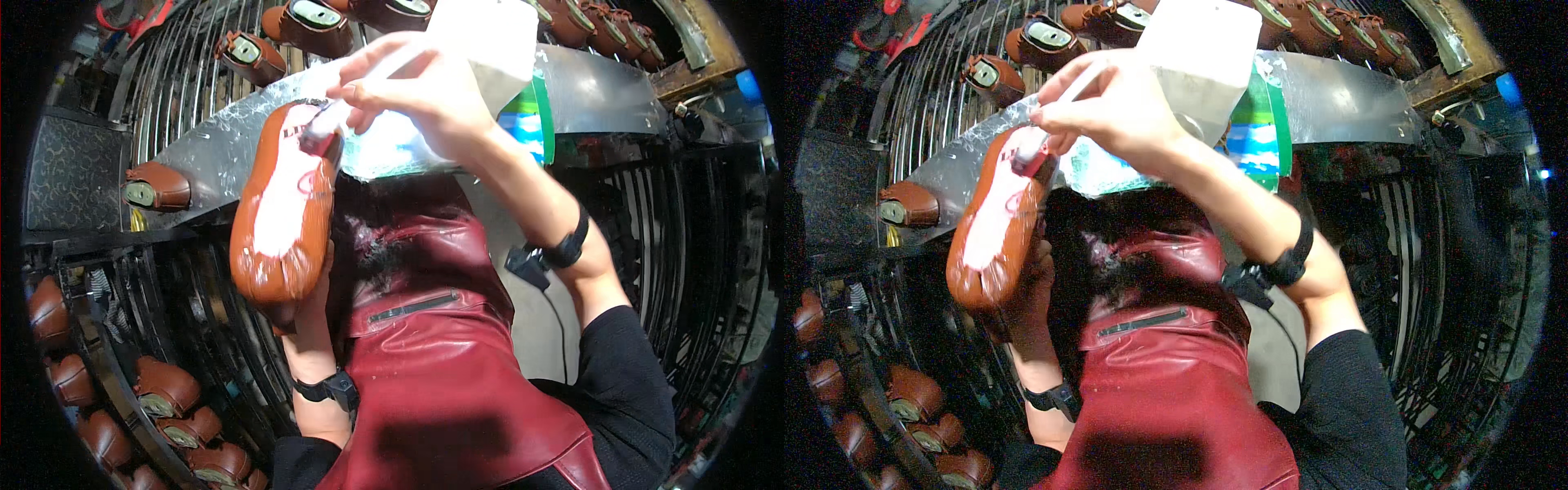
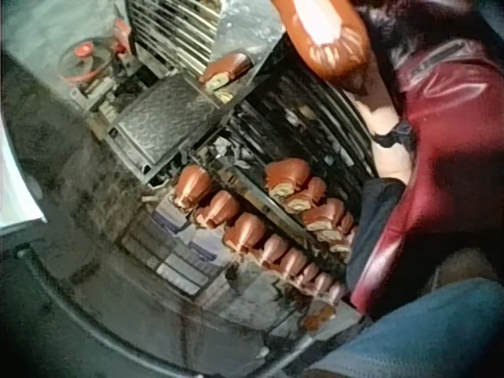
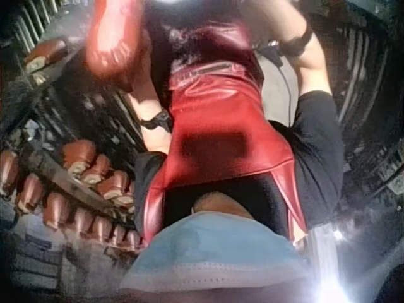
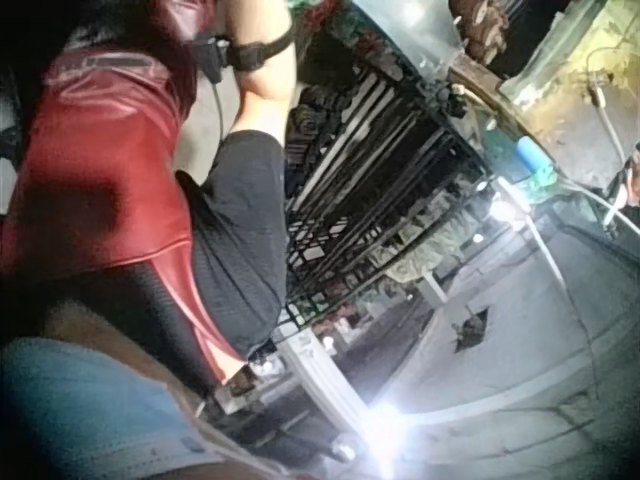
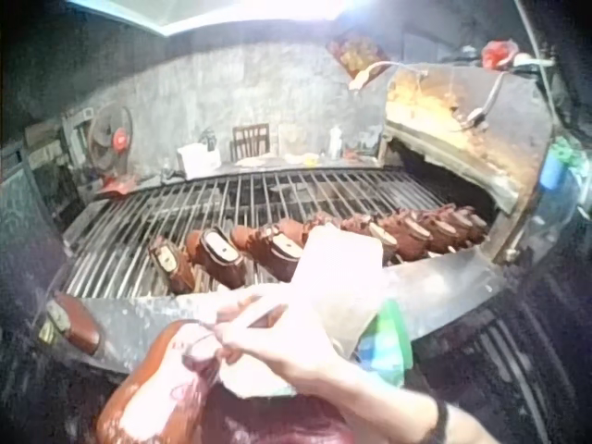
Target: The recorder is applying adhesive to the soles and edges of shoes using a brush in a manufacturing setting.
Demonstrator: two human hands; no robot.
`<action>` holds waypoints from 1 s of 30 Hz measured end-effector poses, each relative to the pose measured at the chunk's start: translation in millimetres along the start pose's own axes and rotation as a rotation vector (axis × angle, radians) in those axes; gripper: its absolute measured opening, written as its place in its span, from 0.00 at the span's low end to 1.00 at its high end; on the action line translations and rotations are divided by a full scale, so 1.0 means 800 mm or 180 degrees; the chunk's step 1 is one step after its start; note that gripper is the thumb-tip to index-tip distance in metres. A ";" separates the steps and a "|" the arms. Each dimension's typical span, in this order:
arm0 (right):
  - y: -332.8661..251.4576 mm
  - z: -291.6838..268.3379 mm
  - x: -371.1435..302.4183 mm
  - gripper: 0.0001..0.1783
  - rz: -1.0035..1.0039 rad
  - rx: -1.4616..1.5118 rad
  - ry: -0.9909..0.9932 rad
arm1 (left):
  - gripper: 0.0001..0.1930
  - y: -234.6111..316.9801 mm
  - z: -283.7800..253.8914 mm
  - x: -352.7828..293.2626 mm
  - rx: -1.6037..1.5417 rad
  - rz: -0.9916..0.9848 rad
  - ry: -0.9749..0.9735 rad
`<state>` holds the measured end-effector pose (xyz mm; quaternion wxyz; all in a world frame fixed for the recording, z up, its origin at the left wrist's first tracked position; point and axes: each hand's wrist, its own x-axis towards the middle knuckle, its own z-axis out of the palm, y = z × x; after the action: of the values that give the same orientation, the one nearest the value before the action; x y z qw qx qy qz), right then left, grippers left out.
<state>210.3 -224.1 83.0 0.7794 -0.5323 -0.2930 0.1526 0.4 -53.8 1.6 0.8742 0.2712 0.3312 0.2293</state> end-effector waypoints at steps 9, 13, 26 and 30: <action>-0.001 0.018 -0.128 0.05 -0.0100 -0.0342 0.1344 | 0.33 0.026 -0.025 -0.024 0.1931 0.0447 -0.0350; -0.021 -0.036 -0.127 0.21 -0.0727 -0.3380 0.0675 | 0.21 0.069 -0.020 0.037 0.0526 0.0428 -0.1093; -0.077 -0.023 -0.085 0.23 0.0464 -0.4118 0.1809 | 0.42 0.298 0.196 0.511 0.6679 0.2177 0.0974; -0.142 -0.025 -0.188 0.18 0.1727 -0.3938 0.3122 | 0.29 0.236 0.281 0.538 0.7472 0.1293 0.0284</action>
<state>97.1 -365.6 138.1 0.3217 -0.9225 0.1870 -0.1025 407.3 264.5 66.5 0.0273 0.9445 0.3197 -0.0704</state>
